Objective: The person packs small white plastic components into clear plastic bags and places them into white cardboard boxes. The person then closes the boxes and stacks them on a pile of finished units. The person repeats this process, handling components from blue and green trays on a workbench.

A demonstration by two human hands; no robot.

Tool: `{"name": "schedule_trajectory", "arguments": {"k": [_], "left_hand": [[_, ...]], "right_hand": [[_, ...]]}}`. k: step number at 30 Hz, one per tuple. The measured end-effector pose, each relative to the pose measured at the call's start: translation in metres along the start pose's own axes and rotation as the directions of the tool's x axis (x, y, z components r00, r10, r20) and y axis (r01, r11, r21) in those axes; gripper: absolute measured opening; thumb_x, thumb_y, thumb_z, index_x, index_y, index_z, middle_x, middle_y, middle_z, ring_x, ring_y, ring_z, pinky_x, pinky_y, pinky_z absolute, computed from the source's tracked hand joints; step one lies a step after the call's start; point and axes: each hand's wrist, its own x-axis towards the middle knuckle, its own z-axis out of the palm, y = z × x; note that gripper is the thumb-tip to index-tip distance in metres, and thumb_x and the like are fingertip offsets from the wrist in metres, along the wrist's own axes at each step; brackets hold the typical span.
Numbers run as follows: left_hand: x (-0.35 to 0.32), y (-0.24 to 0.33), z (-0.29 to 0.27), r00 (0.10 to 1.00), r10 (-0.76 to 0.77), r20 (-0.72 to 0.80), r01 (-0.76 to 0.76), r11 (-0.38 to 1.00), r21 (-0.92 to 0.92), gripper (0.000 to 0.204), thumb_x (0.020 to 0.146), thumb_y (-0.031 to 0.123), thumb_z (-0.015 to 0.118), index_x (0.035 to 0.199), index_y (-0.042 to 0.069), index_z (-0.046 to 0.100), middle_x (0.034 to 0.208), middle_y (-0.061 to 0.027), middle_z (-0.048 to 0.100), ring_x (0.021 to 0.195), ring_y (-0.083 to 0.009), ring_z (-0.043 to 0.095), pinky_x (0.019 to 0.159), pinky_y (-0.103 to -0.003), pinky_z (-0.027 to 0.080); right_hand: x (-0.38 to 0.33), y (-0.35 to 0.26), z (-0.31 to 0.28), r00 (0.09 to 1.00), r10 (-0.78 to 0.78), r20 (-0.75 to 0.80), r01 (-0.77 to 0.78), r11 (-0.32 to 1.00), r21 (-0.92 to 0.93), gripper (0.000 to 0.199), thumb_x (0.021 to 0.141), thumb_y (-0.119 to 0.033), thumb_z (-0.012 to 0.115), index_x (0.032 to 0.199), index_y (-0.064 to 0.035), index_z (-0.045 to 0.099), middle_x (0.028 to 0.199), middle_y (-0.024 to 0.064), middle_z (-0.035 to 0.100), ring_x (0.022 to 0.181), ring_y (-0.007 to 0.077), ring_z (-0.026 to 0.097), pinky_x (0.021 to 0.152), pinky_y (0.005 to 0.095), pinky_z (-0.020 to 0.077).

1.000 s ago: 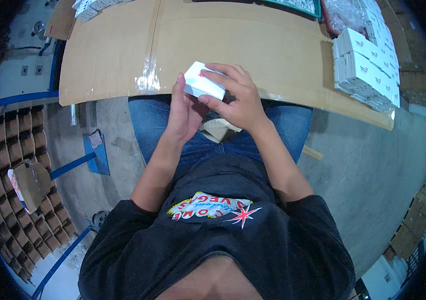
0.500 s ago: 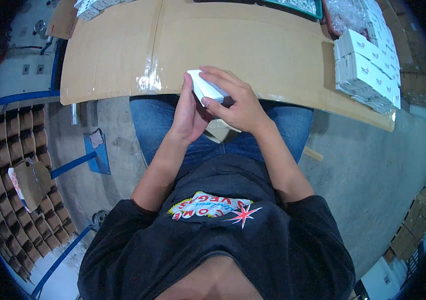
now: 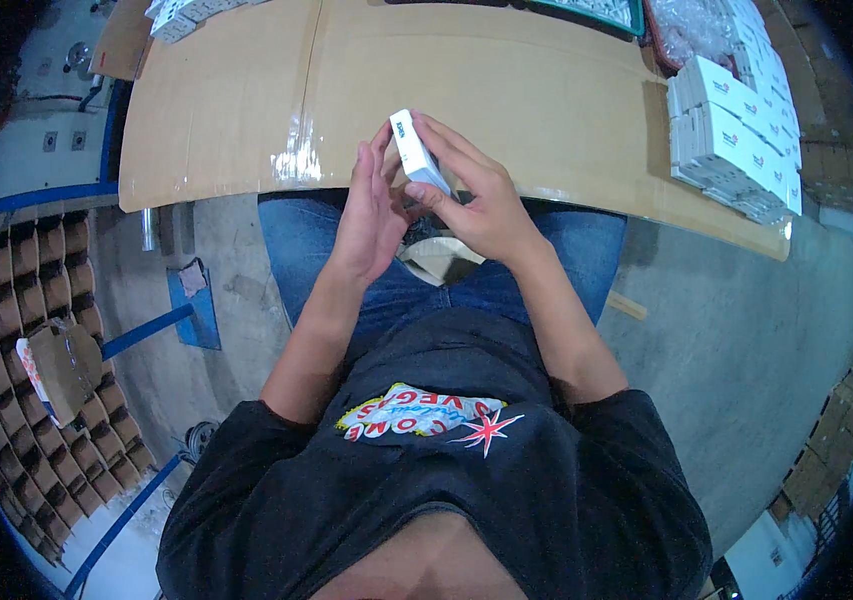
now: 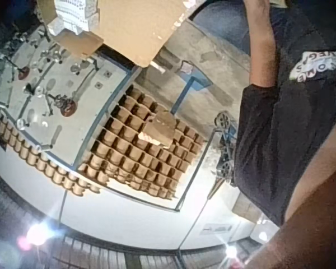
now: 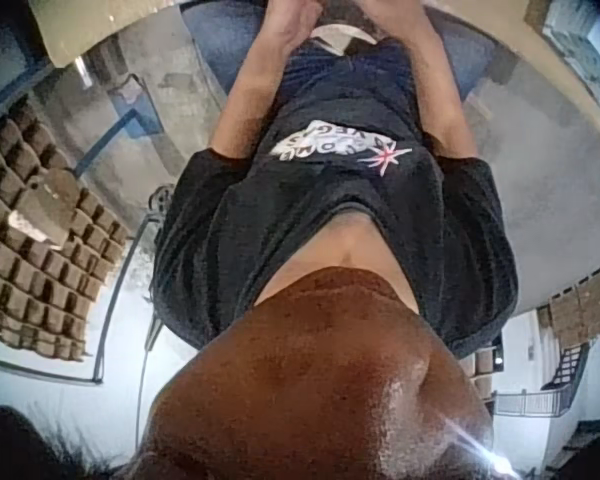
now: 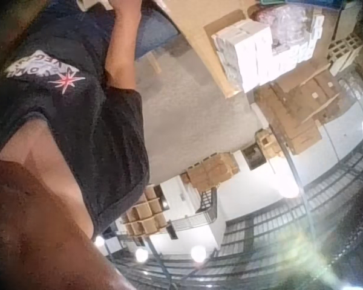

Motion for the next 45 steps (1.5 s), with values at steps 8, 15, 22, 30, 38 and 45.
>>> {"name": "schedule_trajectory", "arguments": {"k": [8, 15, 22, 30, 38, 45], "left_hand": [[-0.002, 0.0, 0.008, 0.982, -0.185, -0.024, 0.179, 0.97, -0.167, 0.055, 0.11, 0.053, 0.039, 0.142, 0.01, 0.05, 0.128, -0.0086, 0.061, 0.119, -0.0214, 0.06, 0.103, -0.041, 0.05], [-0.003, -0.004, 0.018, 0.984, -0.167, -0.066, 0.154, 0.974, -0.166, 0.053, 0.11, 0.051, 0.042, 0.141, 0.009, 0.051, 0.126, -0.006, 0.062, 0.119, -0.0191, 0.06, 0.103, -0.038, 0.049], [-0.002, -0.009, 0.024, 0.989, -0.097, -0.115, 0.077, 0.983, -0.164, 0.051, 0.11, 0.05, 0.043, 0.139, 0.01, 0.053, 0.125, -0.0029, 0.062, 0.118, -0.0166, 0.059, 0.103, -0.035, 0.046], [-0.003, -0.013, 0.023, 0.984, -0.092, -0.151, 0.065, 0.982, -0.176, 0.049, 0.11, 0.048, 0.045, 0.138, 0.009, 0.052, 0.126, -0.0041, 0.06, 0.117, -0.0166, 0.057, 0.105, -0.034, 0.045], [-0.001, -0.015, 0.024, 0.986, -0.063, -0.152, 0.032, 0.979, -0.199, 0.05, 0.109, 0.049, 0.044, 0.139, 0.009, 0.053, 0.127, -0.0053, 0.06, 0.12, -0.018, 0.057, 0.105, -0.035, 0.044], [-0.002, -0.007, 0.024, 0.986, -0.083, -0.145, 0.056, 0.981, -0.184, 0.051, 0.108, 0.052, 0.045, 0.137, 0.012, 0.056, 0.125, -0.0058, 0.062, 0.118, -0.0186, 0.059, 0.104, -0.039, 0.045]], "right_hand": [[-0.002, 0.002, 0.008, 0.999, -0.04, 0.025, 0.042, 0.993, -0.113, 0.065, 0.089, -0.03, 0.079, 0.144, -0.0031, 0.056, 0.154, 0.0205, 0.049, 0.14, 0.0362, 0.051, 0.113, 0.0428, 0.0438], [-0.003, 0.012, 0.015, 0.992, -0.125, 0.006, 0.122, 0.956, -0.267, 0.066, 0.095, -0.039, 0.071, 0.144, 0.0009, 0.054, 0.152, 0.024, 0.049, 0.139, 0.0408, 0.05, 0.113, 0.0464, 0.043], [-0.003, 0.027, 0.028, 0.947, -0.315, -0.062, 0.267, 0.881, -0.391, 0.063, 0.102, -0.039, 0.06, 0.143, 0.008, 0.051, 0.147, 0.0295, 0.052, 0.136, 0.0444, 0.053, 0.112, 0.0468, 0.0441], [-0.005, 0.031, 0.031, 0.944, -0.32, -0.086, 0.27, 0.893, -0.361, 0.06, 0.105, -0.039, 0.056, 0.14, 0.0094, 0.053, 0.141, 0.0309, 0.057, 0.132, 0.0453, 0.057, 0.11, 0.0468, 0.0464], [-0.005, 0.023, 0.031, 0.963, -0.254, -0.088, 0.227, 0.944, -0.238, 0.056, 0.107, -0.034, 0.052, 0.146, 0.0067, 0.05, 0.147, 0.0292, 0.053, 0.138, 0.0442, 0.051, 0.116, 0.0494, 0.0391], [-0.001, 0.022, 0.03, 0.976, -0.21, -0.055, 0.197, 0.965, -0.174, 0.059, 0.107, -0.036, 0.051, 0.15, 0.0054, 0.046, 0.152, 0.0264, 0.049, 0.143, 0.0429, 0.046, 0.121, 0.0504, 0.0322]]}}
